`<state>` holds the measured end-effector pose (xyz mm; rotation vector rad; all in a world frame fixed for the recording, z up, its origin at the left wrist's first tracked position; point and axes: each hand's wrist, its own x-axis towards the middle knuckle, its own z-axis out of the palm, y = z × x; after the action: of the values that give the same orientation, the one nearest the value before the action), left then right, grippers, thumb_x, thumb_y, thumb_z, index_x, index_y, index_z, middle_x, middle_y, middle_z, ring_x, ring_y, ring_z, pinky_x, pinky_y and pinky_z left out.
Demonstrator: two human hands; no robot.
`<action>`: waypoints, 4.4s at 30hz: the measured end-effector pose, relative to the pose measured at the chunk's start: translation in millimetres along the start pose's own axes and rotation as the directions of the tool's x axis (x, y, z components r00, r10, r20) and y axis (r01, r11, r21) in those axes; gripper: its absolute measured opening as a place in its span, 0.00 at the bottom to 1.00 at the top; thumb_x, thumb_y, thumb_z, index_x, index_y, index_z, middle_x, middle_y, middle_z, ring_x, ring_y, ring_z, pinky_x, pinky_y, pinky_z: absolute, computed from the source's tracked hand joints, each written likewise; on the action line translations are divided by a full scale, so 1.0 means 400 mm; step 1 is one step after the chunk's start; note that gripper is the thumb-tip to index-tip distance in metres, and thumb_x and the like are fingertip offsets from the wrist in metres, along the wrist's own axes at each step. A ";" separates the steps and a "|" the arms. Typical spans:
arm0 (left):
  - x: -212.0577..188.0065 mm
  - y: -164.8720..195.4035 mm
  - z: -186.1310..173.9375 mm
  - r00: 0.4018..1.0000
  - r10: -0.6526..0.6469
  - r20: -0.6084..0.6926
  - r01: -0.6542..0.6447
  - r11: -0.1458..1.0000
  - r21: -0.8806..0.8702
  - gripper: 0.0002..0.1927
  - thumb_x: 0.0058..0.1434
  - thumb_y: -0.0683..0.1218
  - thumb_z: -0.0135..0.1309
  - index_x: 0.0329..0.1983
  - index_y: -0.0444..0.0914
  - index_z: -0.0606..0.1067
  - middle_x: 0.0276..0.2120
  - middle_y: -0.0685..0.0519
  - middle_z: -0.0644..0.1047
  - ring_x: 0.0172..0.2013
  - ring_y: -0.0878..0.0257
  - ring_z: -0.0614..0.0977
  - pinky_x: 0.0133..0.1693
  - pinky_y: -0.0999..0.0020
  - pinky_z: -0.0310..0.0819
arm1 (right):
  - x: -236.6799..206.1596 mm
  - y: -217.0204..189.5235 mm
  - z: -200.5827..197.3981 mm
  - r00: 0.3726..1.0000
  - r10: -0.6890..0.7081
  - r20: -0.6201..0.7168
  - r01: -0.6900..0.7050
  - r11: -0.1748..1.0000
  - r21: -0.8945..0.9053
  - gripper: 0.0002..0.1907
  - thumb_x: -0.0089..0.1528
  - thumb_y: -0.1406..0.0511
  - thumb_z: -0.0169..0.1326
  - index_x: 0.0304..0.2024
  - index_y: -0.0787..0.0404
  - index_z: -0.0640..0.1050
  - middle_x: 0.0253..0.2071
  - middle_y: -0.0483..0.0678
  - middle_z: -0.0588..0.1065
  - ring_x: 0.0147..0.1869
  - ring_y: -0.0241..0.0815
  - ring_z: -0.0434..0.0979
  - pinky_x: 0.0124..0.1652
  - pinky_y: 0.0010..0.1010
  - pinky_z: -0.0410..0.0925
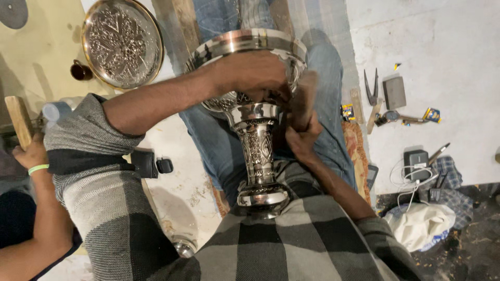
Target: The person holds a silver-colored metal vessel on their lap and repeatedly strikes its surface with a wooden mallet. They rotate the vessel slightly between strikes to work different areas of the bowl.
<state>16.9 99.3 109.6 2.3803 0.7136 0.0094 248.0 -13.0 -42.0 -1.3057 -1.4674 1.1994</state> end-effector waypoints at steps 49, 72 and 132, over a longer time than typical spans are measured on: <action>0.039 0.137 0.414 -0.408 -0.433 -0.804 0.367 0.728 -0.579 0.09 0.53 0.31 0.51 0.37 0.28 0.78 0.25 0.48 0.79 0.22 0.63 0.79 0.27 0.66 0.73 | 0.383 -0.567 -0.004 0.333 0.106 0.937 0.916 0.200 -0.348 0.19 0.64 0.59 0.59 0.51 0.60 0.69 0.31 0.50 0.74 0.24 0.42 0.74 0.18 0.33 0.65; 0.057 0.120 0.411 -0.502 -0.354 -0.790 0.404 0.711 -0.575 0.10 0.56 0.30 0.47 0.39 0.27 0.78 0.24 0.46 0.79 0.21 0.61 0.81 0.28 0.66 0.76 | 0.407 -0.559 -0.051 0.320 -0.193 0.928 0.895 0.383 -0.229 0.23 0.48 0.62 0.65 0.42 0.62 0.72 0.28 0.49 0.75 0.29 0.50 0.76 0.26 0.42 0.65; -0.092 0.053 0.234 0.246 -0.535 -0.808 0.268 0.839 -0.474 0.20 0.54 0.27 0.45 0.49 0.26 0.77 0.38 0.40 0.82 0.38 0.56 0.89 0.39 0.67 0.87 | 0.458 -0.388 -0.127 0.602 -0.203 0.772 0.532 0.823 -0.199 0.16 0.50 0.69 0.57 0.40 0.67 0.70 0.22 0.58 0.69 0.24 0.53 0.72 0.29 0.45 0.65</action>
<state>12.8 12.8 54.3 1.6596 1.7375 1.2731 239.9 173.8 117.2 -0.6626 -2.5624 1.1974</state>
